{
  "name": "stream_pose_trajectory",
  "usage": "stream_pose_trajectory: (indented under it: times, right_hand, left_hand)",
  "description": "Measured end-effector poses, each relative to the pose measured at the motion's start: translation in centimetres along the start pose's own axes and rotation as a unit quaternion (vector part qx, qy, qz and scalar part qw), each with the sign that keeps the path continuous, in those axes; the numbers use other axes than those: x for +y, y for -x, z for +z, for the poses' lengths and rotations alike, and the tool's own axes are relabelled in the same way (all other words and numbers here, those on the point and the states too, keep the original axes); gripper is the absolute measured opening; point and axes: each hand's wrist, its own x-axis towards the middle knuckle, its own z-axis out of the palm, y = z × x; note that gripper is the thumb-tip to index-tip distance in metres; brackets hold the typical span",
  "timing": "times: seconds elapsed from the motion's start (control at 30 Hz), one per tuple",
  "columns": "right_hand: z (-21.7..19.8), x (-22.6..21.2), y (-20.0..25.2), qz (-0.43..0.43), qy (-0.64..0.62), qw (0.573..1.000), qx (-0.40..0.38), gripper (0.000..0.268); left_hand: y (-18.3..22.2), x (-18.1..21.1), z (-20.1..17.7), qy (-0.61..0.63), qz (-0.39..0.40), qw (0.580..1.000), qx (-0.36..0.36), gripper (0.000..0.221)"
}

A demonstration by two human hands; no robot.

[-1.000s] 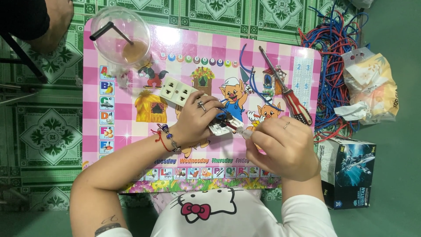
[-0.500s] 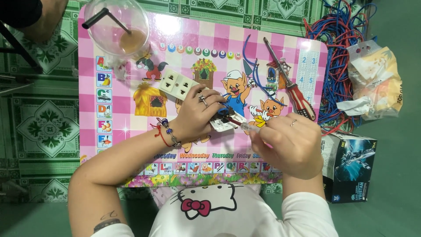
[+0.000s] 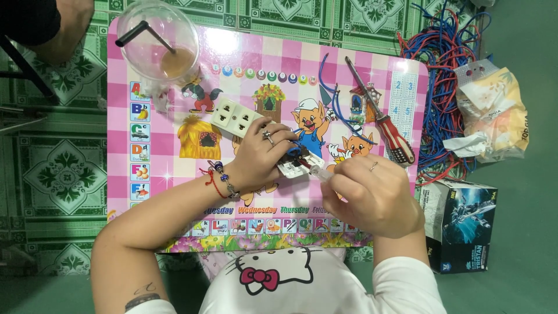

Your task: The person is customizing or repairing an electrical socket module by applying material and adjusting components using small tools.

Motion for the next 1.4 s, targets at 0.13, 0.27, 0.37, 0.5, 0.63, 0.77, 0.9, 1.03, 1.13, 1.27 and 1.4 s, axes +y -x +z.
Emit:
stream_pose_trajectory:
  times: [0.13, 0.27, 0.37, 0.5, 0.63, 0.77, 0.9, 1.03, 1.13, 1.27, 1.4]
  right_hand:
    - [-0.6, -0.3, -0.3, 0.008, -0.017, 1.0, -0.008, 0.011]
    - [-0.2, -0.4, -0.3, 0.001, -0.028, 0.999, -0.017, 0.023]
    - [-0.3, -0.4, -0.1, 0.0, -0.023, 1.0, -0.008, 0.017]
    - [-0.2, -0.3, -0.4, 0.017, -0.024, 1.0, 0.003, 0.02]
    - [-0.8, -0.3, -0.8, -0.005, -0.007, 1.0, 0.007, 0.016]
    - [-0.4, 0.4, 0.7, -0.007, -0.007, 1.0, -0.006, 0.019]
    - [-0.7, -0.1, -0.2, 0.006, -0.016, 1.0, -0.006, 0.012]
    - [-0.2, 0.5, 0.3, -0.003, -0.01, 1.0, 0.006, 0.017]
    - [-0.4, 0.3, -0.2, -0.012, 0.002, 1.0, 0.003, 0.016]
    - [-0.5, 0.3, 0.0, -0.01, -0.012, 1.0, 0.003, 0.007]
    - [-0.4, 0.3, -0.3, -0.012, -0.004, 1.0, 0.006, 0.014]
  left_hand:
    - [0.4, -0.2, 0.3, 0.008, -0.004, 1.0, -0.006, 0.023]
    - [-0.2, 0.2, -0.4, 0.008, -0.006, 1.0, -0.005, 0.022]
    - [0.4, -0.3, 0.4, 0.004, -0.002, 1.0, -0.005, 0.024]
    - [0.3, -0.3, 0.3, 0.005, -0.002, 1.0, -0.004, 0.024]
    - [0.5, -0.4, 0.5, 0.007, -0.004, 1.0, -0.005, 0.025]
    - [0.3, -0.2, 0.3, 0.012, -0.008, 1.0, -0.008, 0.025]
    - [0.6, -0.3, 0.6, 0.005, -0.012, 1.0, -0.008, 0.023]
    - [0.7, -0.4, 0.7, 0.007, -0.015, 1.0, -0.011, 0.023]
    - [0.6, -0.4, 0.6, 0.005, -0.012, 1.0, -0.007, 0.019]
    - [0.4, -0.2, 0.3, 0.007, -0.013, 1.0, -0.007, 0.018]
    - [0.4, -0.2, 0.3, 0.009, -0.013, 1.0, -0.007, 0.018]
